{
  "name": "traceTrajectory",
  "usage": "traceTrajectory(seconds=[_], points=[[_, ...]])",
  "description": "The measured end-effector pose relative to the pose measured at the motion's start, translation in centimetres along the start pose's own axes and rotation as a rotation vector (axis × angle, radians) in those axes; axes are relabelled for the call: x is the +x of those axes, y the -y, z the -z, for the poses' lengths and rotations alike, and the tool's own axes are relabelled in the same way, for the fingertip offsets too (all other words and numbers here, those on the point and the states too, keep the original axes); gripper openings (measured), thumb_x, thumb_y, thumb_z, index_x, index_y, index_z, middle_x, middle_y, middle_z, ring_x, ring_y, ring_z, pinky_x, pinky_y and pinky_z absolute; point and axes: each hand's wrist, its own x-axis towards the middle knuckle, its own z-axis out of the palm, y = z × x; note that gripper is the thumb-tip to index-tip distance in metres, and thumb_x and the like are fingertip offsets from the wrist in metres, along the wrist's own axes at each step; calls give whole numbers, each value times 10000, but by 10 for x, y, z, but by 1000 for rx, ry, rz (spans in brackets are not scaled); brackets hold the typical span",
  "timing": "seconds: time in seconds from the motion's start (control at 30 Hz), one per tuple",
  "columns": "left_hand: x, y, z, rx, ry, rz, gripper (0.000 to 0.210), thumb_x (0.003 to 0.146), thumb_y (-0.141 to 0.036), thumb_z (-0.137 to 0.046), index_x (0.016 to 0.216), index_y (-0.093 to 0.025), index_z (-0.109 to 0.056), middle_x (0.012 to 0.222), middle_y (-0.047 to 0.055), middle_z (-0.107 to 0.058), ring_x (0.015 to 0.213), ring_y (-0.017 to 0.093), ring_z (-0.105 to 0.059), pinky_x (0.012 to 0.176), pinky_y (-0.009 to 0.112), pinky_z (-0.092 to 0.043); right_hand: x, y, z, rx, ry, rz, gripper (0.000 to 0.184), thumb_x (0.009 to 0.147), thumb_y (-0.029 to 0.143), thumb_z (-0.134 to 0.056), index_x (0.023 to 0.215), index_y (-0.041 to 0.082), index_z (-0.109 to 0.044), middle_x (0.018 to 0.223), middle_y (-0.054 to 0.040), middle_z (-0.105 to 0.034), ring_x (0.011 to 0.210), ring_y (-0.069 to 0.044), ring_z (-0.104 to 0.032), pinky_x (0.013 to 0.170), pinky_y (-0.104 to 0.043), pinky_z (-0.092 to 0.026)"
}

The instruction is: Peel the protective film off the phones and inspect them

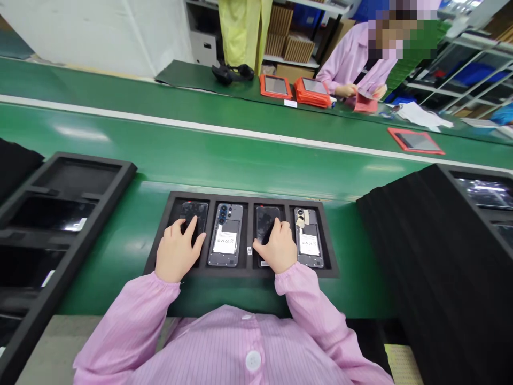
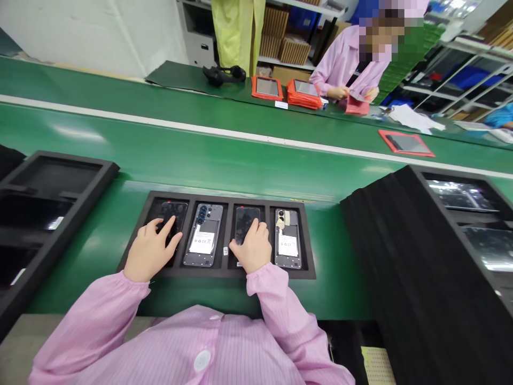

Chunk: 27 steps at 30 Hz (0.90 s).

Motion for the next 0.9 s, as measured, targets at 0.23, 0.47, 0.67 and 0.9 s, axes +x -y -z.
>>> traceTrajectory(seconds=[0.23, 0.47, 0.67, 0.9], points=[[-5, 7, 1, 38, 26, -47, 550, 953, -343, -452, 1444, -98, -496, 1374, 232, -505, 1213, 390, -519, 936, 478, -525, 11, -36, 53, 203, 74, -151, 401, 784, 276, -578, 1152, 134, -649, 859, -76, -684, 769, -232, -660, 728, -332, -495], [18, 9, 10, -36, 68, -102, 621, 821, -296, -591, 1398, -75, -535, 1348, 237, -536, 1205, 373, -554, 946, 464, -534, 12, -70, 27, 952, 166, -244, 535, 758, 385, -529, 1203, 95, -594, 839, -83, -719, 692, -193, -672, 662, -320, -549], [22, 9, 8, -42, 52, -139, 563, 824, -186, -551, 1385, -219, -576, 1416, 177, -524, 1279, 345, -518, 969, 466, -521, 5, -54, 4, 865, -22, -88, 562, 809, 392, -536, 1293, 110, -577, 1161, -176, -685, 1014, -250, -685, 822, -387, -586], [9, 5, 4, -28, 37, -114, 446, 912, -247, -523, 1346, -294, -616, 1449, 181, -514, 1247, 368, -551, 945, 504, -518, 24, -131, 23, 275, -405, -197, 756, 818, 441, -546, 1429, 5, -454, 1349, -282, -534, 1315, -406, -464, 1116, -598, -329]])
